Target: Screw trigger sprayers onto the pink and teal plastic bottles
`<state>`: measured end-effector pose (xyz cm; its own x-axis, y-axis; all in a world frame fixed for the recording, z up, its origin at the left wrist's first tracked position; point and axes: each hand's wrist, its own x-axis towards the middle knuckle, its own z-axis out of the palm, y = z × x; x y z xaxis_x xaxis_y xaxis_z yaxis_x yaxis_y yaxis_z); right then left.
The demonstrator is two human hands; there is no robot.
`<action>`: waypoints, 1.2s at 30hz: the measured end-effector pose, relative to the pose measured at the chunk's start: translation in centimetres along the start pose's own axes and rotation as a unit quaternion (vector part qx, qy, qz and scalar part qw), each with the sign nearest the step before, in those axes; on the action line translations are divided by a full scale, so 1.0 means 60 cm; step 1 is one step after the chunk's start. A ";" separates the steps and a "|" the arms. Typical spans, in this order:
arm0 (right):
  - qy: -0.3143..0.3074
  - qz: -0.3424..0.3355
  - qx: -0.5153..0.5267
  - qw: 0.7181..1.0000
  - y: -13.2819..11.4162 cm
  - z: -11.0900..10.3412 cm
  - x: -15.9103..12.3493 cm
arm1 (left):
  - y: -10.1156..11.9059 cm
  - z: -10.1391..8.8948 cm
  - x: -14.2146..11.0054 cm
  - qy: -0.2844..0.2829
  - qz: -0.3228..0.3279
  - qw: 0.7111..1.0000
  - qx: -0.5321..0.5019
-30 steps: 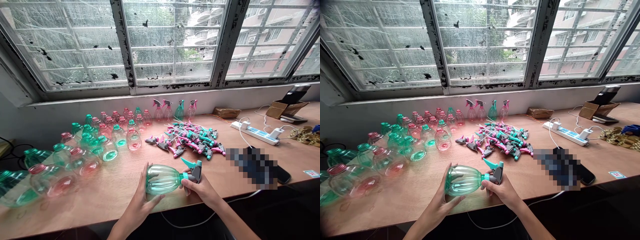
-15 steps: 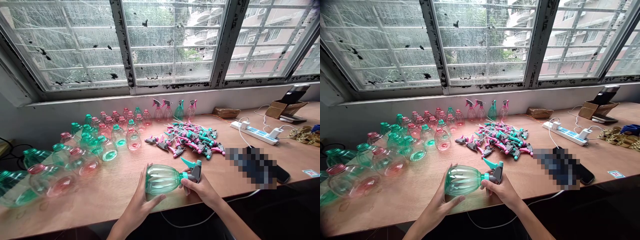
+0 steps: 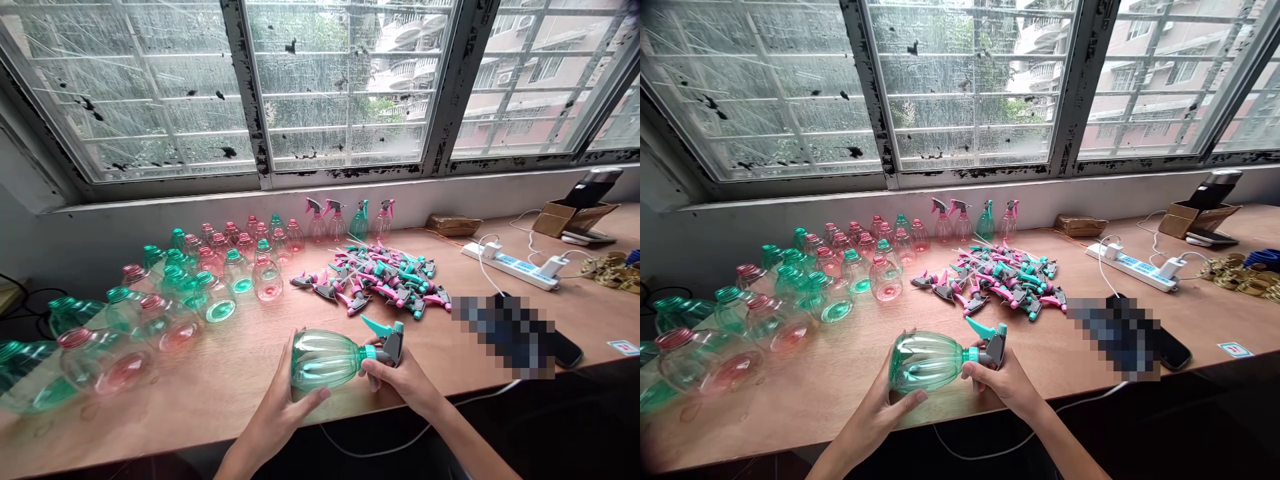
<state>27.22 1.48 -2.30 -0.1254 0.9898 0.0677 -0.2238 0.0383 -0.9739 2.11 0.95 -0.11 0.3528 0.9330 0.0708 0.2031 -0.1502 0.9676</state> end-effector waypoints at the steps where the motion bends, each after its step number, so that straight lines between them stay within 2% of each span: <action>1: 0.001 0.001 0.002 1.000 0.000 0.000 0.000 | -0.002 0.000 0.000 0.004 0.008 1.000 0.007; 11: -0.002 -0.001 0.003 1.000 0.005 -0.003 0.000 | -0.032 -0.002 0.002 0.033 0.029 0.999 0.013; 19: 0.001 -0.001 0.003 1.000 0.007 -0.002 0.001 | 0.000 0.003 0.002 0.015 0.023 0.999 0.017; 28: -0.002 -0.010 0.012 1.000 0.004 -0.002 0.001 | -0.020 0.004 -0.002 0.023 0.019 0.999 -0.011; 36: 0.000 -0.002 0.014 1.000 0.004 -0.002 0.000 | 0.007 0.004 -0.001 0.014 0.017 1.000 0.012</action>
<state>27.30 1.49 -2.59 -0.1247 0.9897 0.0708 -0.2518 0.0374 -0.9670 2.39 0.79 0.26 0.3343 0.9360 0.1100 0.2142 -0.1891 0.9583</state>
